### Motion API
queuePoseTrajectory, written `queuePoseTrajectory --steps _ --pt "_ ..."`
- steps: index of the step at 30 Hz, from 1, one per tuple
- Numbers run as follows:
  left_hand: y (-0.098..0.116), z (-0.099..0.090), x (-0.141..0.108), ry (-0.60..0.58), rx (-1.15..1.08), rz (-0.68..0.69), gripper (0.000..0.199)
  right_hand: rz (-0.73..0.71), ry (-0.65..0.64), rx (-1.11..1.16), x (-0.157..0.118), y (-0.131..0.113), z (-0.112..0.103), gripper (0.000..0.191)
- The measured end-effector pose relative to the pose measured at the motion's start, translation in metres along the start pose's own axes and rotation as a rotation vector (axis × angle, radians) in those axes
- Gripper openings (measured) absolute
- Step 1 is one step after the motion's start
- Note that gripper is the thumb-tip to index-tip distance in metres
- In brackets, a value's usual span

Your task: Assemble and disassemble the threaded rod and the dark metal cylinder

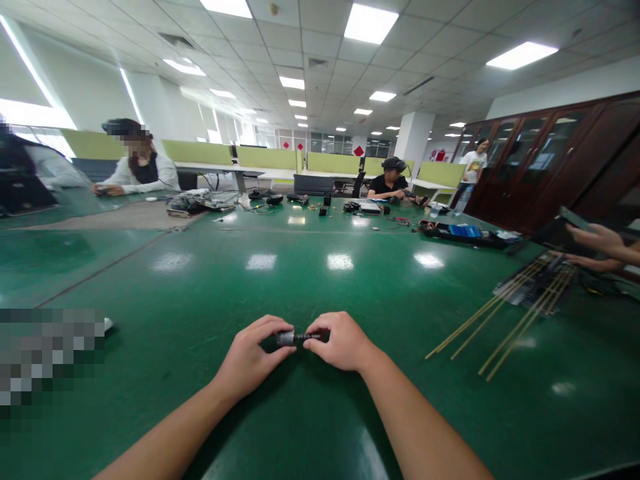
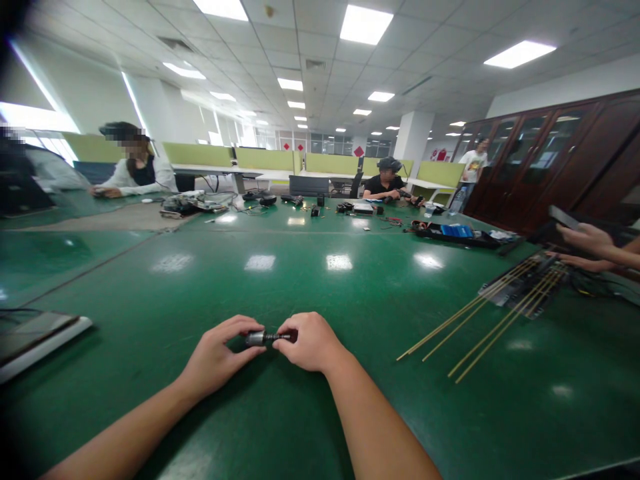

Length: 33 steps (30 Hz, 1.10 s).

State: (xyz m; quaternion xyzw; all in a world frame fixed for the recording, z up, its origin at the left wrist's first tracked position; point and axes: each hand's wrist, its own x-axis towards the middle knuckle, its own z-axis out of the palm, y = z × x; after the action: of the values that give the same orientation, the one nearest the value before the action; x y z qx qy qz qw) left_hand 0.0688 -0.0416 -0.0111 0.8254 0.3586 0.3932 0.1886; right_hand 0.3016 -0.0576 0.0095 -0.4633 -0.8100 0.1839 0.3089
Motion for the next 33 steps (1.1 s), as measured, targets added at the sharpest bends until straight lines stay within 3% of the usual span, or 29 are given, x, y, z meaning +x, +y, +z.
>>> queuePoseTrajectory --steps 33 --pt "0.0 -0.0029 0.0 0.02 0.022 -0.004 0.024 0.009 0.01 -0.022 -0.0003 -0.0017 -0.0037 0.013"
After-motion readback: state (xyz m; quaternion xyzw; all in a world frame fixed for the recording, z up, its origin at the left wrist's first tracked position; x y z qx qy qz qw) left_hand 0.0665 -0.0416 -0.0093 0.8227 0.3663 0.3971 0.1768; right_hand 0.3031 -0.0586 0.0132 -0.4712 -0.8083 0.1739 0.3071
